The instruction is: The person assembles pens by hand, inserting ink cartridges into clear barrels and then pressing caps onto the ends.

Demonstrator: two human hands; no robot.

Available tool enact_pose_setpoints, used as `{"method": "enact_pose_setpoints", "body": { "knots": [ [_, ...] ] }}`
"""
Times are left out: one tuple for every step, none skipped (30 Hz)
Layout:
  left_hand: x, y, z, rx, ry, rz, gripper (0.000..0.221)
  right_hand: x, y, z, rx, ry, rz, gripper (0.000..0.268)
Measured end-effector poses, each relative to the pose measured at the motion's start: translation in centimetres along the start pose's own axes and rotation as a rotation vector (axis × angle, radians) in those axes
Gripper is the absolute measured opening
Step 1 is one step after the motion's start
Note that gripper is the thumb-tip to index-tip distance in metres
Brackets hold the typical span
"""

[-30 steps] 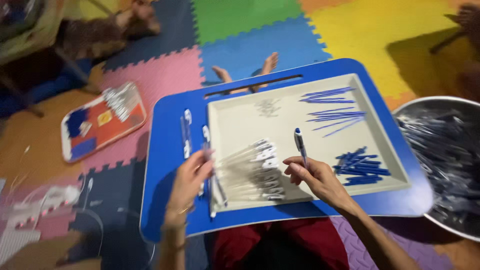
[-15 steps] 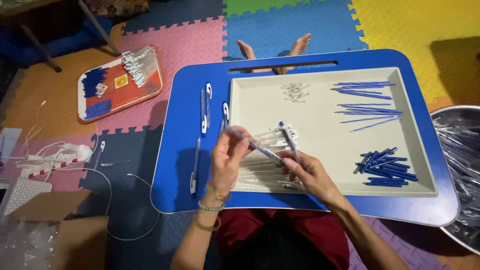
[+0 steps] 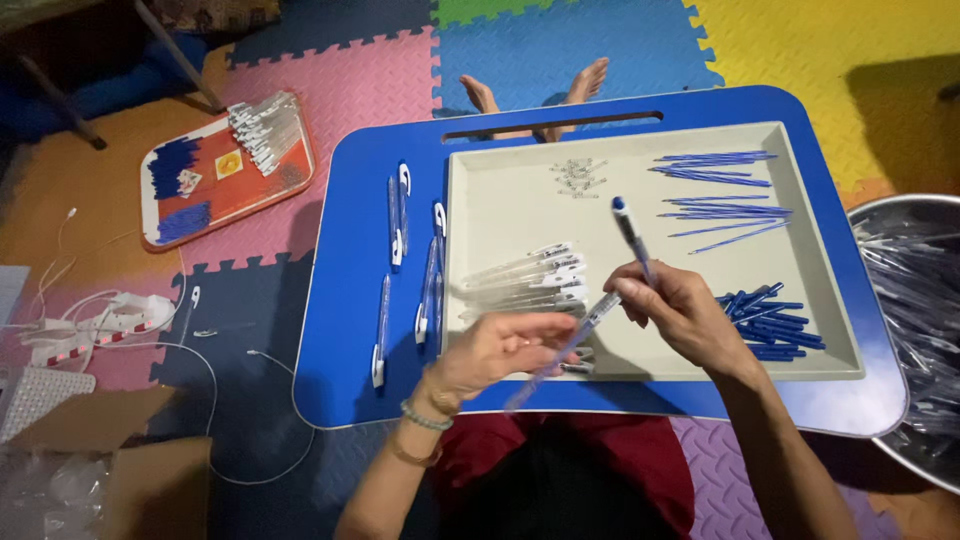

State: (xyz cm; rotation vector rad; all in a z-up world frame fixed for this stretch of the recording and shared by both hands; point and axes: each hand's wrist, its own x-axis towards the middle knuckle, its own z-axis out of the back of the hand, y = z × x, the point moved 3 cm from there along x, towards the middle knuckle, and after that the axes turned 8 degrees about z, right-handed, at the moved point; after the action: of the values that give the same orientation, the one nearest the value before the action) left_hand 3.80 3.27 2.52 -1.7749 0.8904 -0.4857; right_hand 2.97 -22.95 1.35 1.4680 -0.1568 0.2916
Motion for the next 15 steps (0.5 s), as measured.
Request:
{"method": "enact_pose_setpoints", "body": {
  "knots": [
    [0.6, 1.1, 0.0, -0.076, -0.023, 0.069, 0.045, 0.1, 0.3, -0.4, -0.017, 0.018, -0.006, 0.029],
    [1.2, 2.2, -0.1, -0.152, -0.046, 0.138, 0.046, 0.2, 0.6, -0.7, -0.033, 0.037, -0.013, 0.029],
    [1.3, 2.6, 0.0, -0.153, -0.047, 0.138, 0.046, 0.1, 0.4, -1.1, -0.033, 0.038, -0.014, 0.029],
    [1.5, 2.9, 0.1, -0.178, -0.050, 0.149, 0.050, -0.1, 0.1, -1.2, 0.005, -0.051, 0.003, 0.026],
    [1.6, 3.3, 0.3, -0.204, -0.054, 0.161, 0.055, -0.2, -0.1, -1.3, 0.043, -0.141, 0.019, 0.023],
    [1.6, 3.1, 0.2, -0.205, -0.056, 0.161, 0.055, -0.4, -1.1, -0.8, 0.044, -0.139, 0.017, 0.023],
    [1.6, 3.0, 0.1, -0.207, -0.060, 0.186, 0.052, -0.7, -2.1, -0.1, 0.079, -0.247, 0.024, 0.027],
    [1.5, 2.9, 0.1, -0.209, -0.064, 0.210, 0.048, -1.0, -3.1, 0.7, 0.114, -0.355, 0.031, 0.039],
    [1.8, 4.1, 0.5, -0.212, -0.067, 0.211, 0.048, -1.5, -3.4, 0.7, 0.114, -0.353, 0.027, 0.039],
    [2.1, 5.2, 1.1, -0.229, -0.094, 0.198, 0.051, -2.0, -3.6, 0.7, 0.284, -0.335, 0.037, 0.040],
    [2.5, 6.2, 1.7, -0.244, -0.121, 0.183, 0.053, -2.3, -3.9, 0.7, 0.452, -0.316, 0.049, 0.044],
    [2.6, 5.8, 1.4, -0.246, -0.122, 0.182, 0.053, -2.7, -3.9, 0.3, 0.452, -0.313, 0.048, 0.044],
    [2.6, 5.5, 1.1, -0.245, -0.137, 0.184, 0.053, -3.1, -4.1, -0.1, 0.467, -0.295, 0.015, 0.046],
    [2.6, 5.1, 0.8, -0.244, -0.152, 0.187, 0.052, -3.6, -4.3, -0.6, 0.482, -0.277, -0.017, 0.048],
    [2.7, 5.2, 1.0, -0.244, -0.154, 0.188, 0.052, -3.7, -4.1, -1.1, 0.484, -0.277, -0.019, 0.048]
  ]
}}
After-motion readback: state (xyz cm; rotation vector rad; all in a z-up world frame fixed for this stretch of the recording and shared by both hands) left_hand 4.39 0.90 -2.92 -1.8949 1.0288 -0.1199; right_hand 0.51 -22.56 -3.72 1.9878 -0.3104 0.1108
